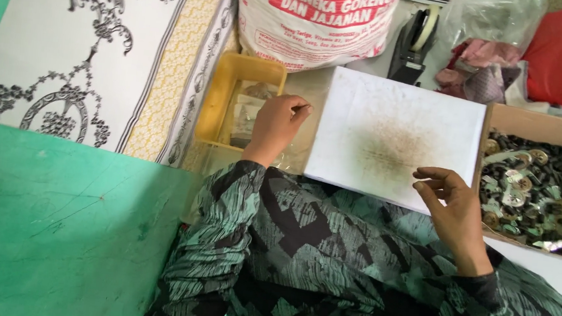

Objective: The person sorts small metal parts from a cardboard box, places them on a white board, and packs them into clear plastic bags. They repeat this process for different types of parts, including dark cylindrical pieces, and place the sealed bags into a yellow container.

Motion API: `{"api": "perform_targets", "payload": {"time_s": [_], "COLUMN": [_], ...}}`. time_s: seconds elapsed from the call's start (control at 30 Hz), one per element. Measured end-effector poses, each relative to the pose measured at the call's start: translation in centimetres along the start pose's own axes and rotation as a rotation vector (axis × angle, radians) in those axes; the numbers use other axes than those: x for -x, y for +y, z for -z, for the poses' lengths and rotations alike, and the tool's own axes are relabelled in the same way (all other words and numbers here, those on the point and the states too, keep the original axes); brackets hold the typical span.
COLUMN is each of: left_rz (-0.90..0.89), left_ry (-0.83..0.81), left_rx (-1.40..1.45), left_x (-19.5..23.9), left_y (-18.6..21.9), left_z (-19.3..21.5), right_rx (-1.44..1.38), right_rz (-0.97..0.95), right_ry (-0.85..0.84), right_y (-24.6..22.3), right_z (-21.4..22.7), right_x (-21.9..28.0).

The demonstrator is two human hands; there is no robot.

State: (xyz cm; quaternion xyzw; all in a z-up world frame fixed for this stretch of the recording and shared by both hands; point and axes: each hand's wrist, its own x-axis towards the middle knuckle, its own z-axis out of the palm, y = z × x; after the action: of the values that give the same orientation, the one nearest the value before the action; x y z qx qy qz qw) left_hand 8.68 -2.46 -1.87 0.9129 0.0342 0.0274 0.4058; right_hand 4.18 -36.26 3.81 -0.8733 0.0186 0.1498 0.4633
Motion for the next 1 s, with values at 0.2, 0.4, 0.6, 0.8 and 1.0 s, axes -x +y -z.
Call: {"api": "perform_targets", "payload": {"time_s": [0.2,0.4,0.6,0.8,1.0], "left_rz": [0.017,-0.109,-0.301,-0.248,-0.475], "left_ry": [0.08,-0.039,0.137,0.086,0.134], "left_rx": [0.313,0.393,0.254,0.311,-0.098], "left_x": [1.2,4.0,3.1,3.0,2.2], "left_y": [8.5,11.5,9.0,10.1,9.8], "left_z": [-3.6,-10.2,-13.0,-13.2,-14.5], "right_rx": [-0.074,-0.049,0.069,0.227,0.211], "right_rz": [0.153,0.232,0.319,0.283,0.13], "right_ry": [0.096,0.122,0.208,0.475,0.44], "right_y": [4.9,7.3,7.1,15.5,20.4], "right_z": [0.7,1.8,6.7,14.7,19.0], "right_x": [2.3,3.6,3.6,0.8,-3.2]}}
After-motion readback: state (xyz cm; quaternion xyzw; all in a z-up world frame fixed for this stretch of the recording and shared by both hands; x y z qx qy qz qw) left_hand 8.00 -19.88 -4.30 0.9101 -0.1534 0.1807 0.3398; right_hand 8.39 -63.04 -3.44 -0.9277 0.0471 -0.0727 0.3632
